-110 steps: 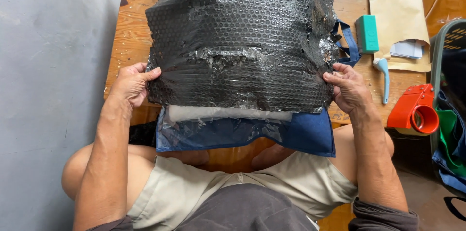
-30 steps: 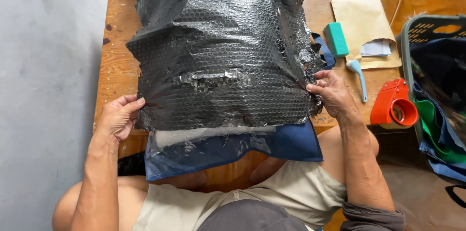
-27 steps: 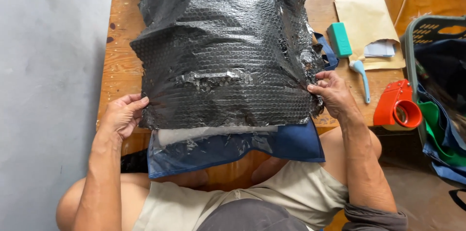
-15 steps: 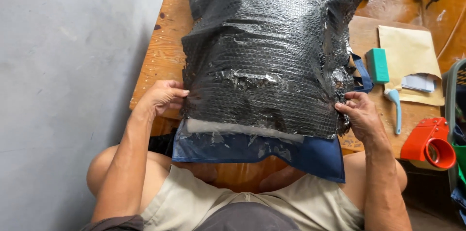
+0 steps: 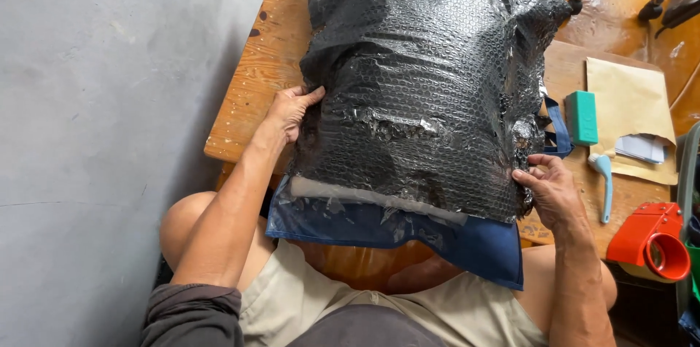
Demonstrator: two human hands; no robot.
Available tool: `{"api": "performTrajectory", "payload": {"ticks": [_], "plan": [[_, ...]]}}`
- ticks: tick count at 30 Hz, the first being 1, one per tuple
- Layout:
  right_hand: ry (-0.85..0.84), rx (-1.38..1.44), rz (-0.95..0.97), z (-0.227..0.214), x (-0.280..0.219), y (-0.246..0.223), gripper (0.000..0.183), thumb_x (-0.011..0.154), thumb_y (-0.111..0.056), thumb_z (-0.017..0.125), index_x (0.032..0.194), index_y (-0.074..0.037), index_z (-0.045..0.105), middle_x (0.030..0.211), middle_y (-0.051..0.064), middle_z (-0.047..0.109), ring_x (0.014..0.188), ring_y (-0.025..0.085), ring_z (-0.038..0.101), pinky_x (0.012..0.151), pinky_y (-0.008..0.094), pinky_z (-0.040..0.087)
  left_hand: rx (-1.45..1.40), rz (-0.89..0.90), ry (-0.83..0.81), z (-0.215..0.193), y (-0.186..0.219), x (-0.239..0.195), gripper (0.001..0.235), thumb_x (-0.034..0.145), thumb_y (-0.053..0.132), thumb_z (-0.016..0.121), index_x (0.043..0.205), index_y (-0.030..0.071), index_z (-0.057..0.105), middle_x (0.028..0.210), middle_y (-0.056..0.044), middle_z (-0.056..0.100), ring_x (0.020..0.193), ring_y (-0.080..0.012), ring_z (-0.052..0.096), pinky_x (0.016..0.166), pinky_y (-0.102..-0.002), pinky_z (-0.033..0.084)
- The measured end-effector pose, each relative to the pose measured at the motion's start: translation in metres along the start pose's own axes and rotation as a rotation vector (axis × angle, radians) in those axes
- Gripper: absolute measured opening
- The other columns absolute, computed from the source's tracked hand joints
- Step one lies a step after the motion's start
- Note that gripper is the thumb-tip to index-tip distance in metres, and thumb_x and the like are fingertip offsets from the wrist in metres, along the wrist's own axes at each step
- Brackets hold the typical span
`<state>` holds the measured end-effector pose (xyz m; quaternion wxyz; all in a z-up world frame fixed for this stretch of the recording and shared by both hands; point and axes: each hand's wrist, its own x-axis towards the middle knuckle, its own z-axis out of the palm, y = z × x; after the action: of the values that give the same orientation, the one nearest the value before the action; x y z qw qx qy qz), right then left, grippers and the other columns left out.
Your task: Wrapping a blue bag containing a cushion with black bubble wrap and securing it with tape using a dispenser.
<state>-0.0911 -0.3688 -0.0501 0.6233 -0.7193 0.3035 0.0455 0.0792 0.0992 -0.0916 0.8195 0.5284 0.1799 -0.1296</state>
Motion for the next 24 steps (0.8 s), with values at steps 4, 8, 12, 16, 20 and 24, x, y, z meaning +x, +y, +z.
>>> {"api": "performTrajectory", "payload": {"ticks": [4, 8, 12, 16, 20, 24], "plan": [[-0.03, 0.043, -0.005, -0.001, 0.0, 0.001, 0.053, 0.089, 0.002, 0.069, 0.137, -0.004, 0.047, 0.095, 0.005, 0.053, 0.089, 0.016, 0.06, 0.084, 0.026, 0.052, -0.042, -0.045, 0.007, -0.006, -0.002, 0.005, 0.023, 0.076, 0.01, 0.086, 0.09, 0.0, 0.07, 0.09, -0.019, 0.076, 0.077, -0.0257, 0.074, 0.07, -0.039, 0.066], [-0.017, 0.032, 0.033, 0.006, -0.01, -0.012, 0.052, 0.09, 0.003, 0.067, 0.136, -0.004, 0.046, 0.111, 0.011, 0.049, 0.096, 0.019, 0.058, 0.087, 0.027, 0.053, -0.08, -0.078, -0.031, -0.017, -0.009, 0.016, 0.019, 0.081, 0.009, 0.083, 0.09, 0.002, 0.068, 0.088, -0.019, 0.075, 0.077, -0.0271, 0.074, 0.069, -0.043, 0.066], [-0.024, 0.064, -0.026, 0.002, 0.0, 0.005, 0.048, 0.089, 0.001, 0.069, 0.133, -0.005, 0.049, 0.105, 0.009, 0.05, 0.092, 0.017, 0.059, 0.084, 0.024, 0.053, -0.098, -0.101, -0.034, -0.016, -0.002, 0.011, 0.021, 0.084, 0.008, 0.08, 0.098, 0.0, 0.067, 0.089, -0.02, 0.075, 0.076, -0.0288, 0.074, 0.067, -0.044, 0.066], [-0.087, 0.166, -0.131, -0.002, 0.003, 0.011, 0.047, 0.091, 0.0, 0.068, 0.132, -0.006, 0.045, 0.094, 0.007, 0.057, 0.088, 0.016, 0.063, 0.082, 0.026, 0.056, -0.078, -0.099, -0.059, -0.016, 0.006, 0.005, 0.043, 0.087, 0.011, 0.075, 0.121, -0.005, 0.055, 0.107, -0.025, 0.072, 0.092, -0.0325, 0.074, 0.078, -0.047, 0.065], [-0.113, 0.206, -0.163, -0.004, 0.007, 0.016, 0.048, 0.088, 0.0, 0.07, 0.13, -0.008, 0.046, 0.095, 0.004, 0.054, 0.089, 0.014, 0.061, 0.086, 0.024, 0.053, -0.154, -0.104, -0.063, -0.031, -0.005, 0.024, 0.105, 0.082, 0.006, 0.077, 0.158, -0.007, 0.006, 0.133, -0.031, 0.062, 0.104, -0.0304, 0.072, 0.082, -0.047, 0.065], [-0.099, 0.228, -0.14, 0.002, 0.006, 0.016, 0.045, 0.09, 0.001, 0.068, 0.128, -0.009, 0.047, 0.097, 0.008, 0.056, 0.086, 0.017, 0.064, 0.081, 0.025, 0.056, -0.133, -0.103, -0.113, -0.028, -0.001, 0.012, 0.072, 0.085, 0.008, 0.075, 0.145, -0.009, 0.04, 0.123, -0.028, 0.067, 0.101, -0.0318, 0.072, 0.084, -0.045, 0.064]]}}
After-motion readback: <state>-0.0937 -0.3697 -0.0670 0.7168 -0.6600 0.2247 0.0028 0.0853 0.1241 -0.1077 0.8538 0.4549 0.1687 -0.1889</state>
